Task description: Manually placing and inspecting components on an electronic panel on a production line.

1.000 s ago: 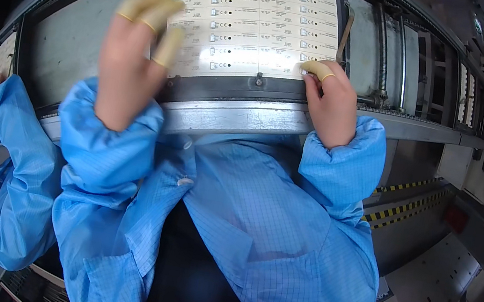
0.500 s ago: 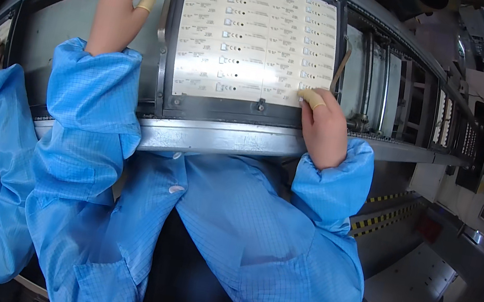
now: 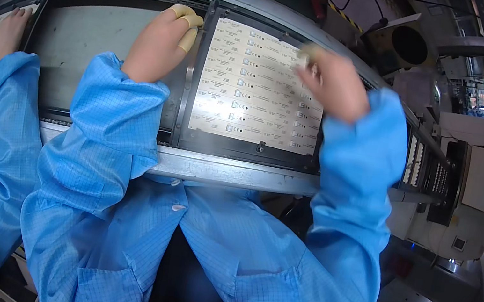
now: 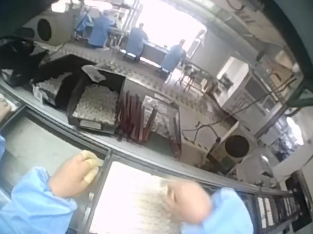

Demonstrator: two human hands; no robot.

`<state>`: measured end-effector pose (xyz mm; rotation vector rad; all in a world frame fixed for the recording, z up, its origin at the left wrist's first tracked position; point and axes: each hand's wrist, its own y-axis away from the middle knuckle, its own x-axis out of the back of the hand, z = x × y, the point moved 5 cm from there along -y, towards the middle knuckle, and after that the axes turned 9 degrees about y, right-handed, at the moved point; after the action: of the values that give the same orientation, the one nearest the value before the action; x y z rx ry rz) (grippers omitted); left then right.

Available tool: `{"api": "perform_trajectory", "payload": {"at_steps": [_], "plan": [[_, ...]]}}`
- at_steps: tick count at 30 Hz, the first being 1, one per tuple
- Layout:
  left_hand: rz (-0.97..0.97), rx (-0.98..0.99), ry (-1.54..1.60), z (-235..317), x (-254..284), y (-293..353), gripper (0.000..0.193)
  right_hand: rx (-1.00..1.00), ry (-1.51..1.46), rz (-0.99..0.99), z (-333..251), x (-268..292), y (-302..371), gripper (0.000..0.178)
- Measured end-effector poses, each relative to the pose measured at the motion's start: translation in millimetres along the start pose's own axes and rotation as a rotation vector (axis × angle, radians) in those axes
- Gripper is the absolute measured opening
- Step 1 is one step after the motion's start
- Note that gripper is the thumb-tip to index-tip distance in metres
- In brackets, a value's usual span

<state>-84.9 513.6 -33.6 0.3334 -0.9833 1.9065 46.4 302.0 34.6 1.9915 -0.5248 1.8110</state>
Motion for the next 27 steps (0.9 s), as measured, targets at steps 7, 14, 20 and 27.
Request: {"api": "perform_trajectory", "payload": {"at_steps": [7,14,20,27], "plan": [[-0.01,0.0,0.019,-4.7,0.6,-5.8,0.019,-0.135,0.313,0.218,44.1,-42.0,-183.3,0.052],[-0.026,0.073,0.016,-12.5,4.3,-5.5,0.018,-0.184,0.092,0.001,47.8,-57.3,-210.6,0.063],[-0.061,0.072,-0.019,-18.6,1.7,-2.3,0.019,0.069,-0.125,0.023,90.7,-92.4,-241.9,0.07],[-0.083,0.002,-0.07,-19.1,0.9,-2.1,0.018,-0.275,-0.956,-0.096,107.0,-56.6,-206.8,0.065]]}}
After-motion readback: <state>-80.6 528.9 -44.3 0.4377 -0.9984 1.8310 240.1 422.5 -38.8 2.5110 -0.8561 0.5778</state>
